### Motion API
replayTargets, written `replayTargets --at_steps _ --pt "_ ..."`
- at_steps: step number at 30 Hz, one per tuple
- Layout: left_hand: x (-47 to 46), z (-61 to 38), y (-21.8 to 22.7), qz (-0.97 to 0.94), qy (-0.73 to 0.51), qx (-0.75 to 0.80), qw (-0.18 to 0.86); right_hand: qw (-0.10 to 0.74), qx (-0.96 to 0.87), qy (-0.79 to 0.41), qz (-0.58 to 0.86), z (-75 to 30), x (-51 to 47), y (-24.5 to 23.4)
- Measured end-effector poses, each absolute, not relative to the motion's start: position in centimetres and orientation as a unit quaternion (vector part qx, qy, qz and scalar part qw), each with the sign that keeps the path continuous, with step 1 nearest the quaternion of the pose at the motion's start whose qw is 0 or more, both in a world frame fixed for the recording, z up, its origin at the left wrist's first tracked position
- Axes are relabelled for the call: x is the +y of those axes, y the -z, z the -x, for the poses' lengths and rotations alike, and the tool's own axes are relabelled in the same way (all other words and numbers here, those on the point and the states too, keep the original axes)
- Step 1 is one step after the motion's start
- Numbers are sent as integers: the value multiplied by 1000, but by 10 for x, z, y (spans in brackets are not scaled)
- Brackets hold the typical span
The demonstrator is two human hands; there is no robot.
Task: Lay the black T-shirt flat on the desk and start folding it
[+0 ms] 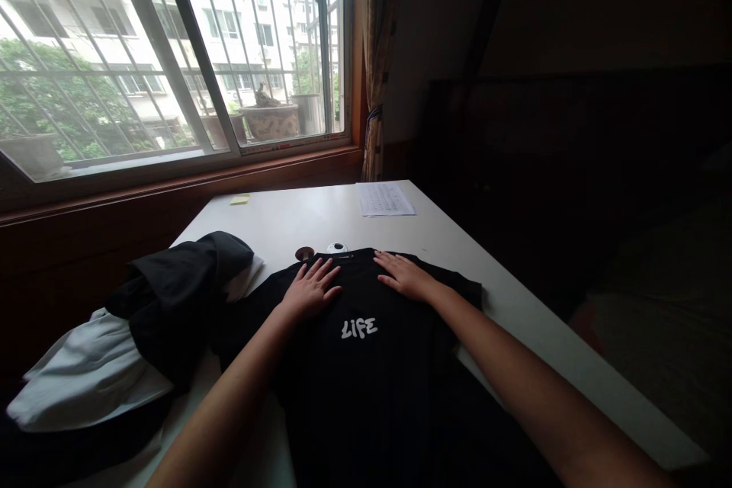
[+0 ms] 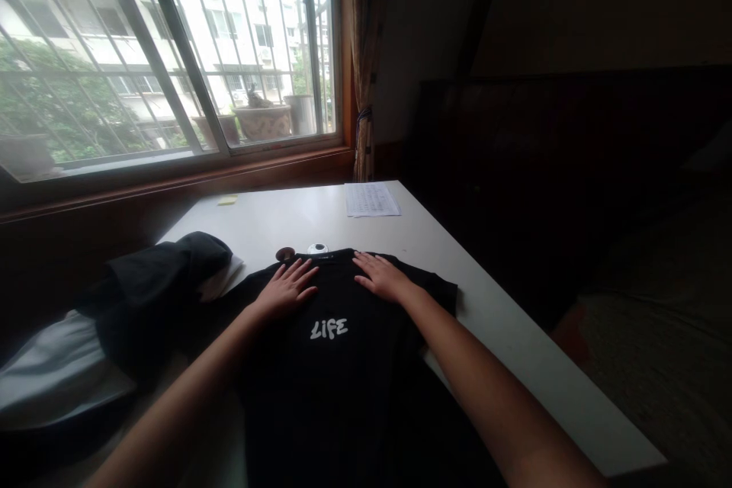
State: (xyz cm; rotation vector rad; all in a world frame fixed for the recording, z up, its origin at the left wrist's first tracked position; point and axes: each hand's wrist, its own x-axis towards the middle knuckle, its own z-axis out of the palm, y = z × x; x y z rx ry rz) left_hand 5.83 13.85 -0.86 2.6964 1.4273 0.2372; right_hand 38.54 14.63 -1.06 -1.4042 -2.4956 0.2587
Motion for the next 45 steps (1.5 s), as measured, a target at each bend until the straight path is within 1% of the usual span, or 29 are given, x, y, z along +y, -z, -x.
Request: replayTargets --at_steps 3,7,12,14,16,18,21,24,26,30,36,41,45 --pt "139 -58 9 -881 -81 465 42 168 -843 -113 498 -412 140 11" --pt "139 -57 9 -881 -82 464 45 246 -784 -160 547 -460 123 10" --pt "139 -58 9 -880 -80 465 46 305 -703 -122 631 -526 97 8" --pt "139 -58 9 -880 -81 465 44 317 -659 -104 675 -547 88 9" --pt "138 -58 9 -881 -80 465 43 309 -609 -118 720 -560 78 9" --pt "139 -58 9 -881 -79 464 41 286 -573 -162 751 -565 69 7" --pt "139 -58 10 -881 -78 465 37 265 -557 -238 750 -552 56 1" --pt "139 -59 10 -879 -74 469 34 295 -569 -295 708 -525 48 -5" --pt "138 -59 9 -879 -69 471 34 331 -570 -304 688 -508 46 -7" --pt "137 -60 6 -880 -57 470 35 377 -557 -261 692 -497 49 -2" --pt "137 -60 4 -879 -49 473 41 416 -533 -127 726 -526 61 15" --pt "140 -60 5 -878 -54 473 49 407 -539 -95 731 -533 74 24" --pt "143 -58 8 -879 -69 468 56 391 -569 -32 723 -523 85 24"
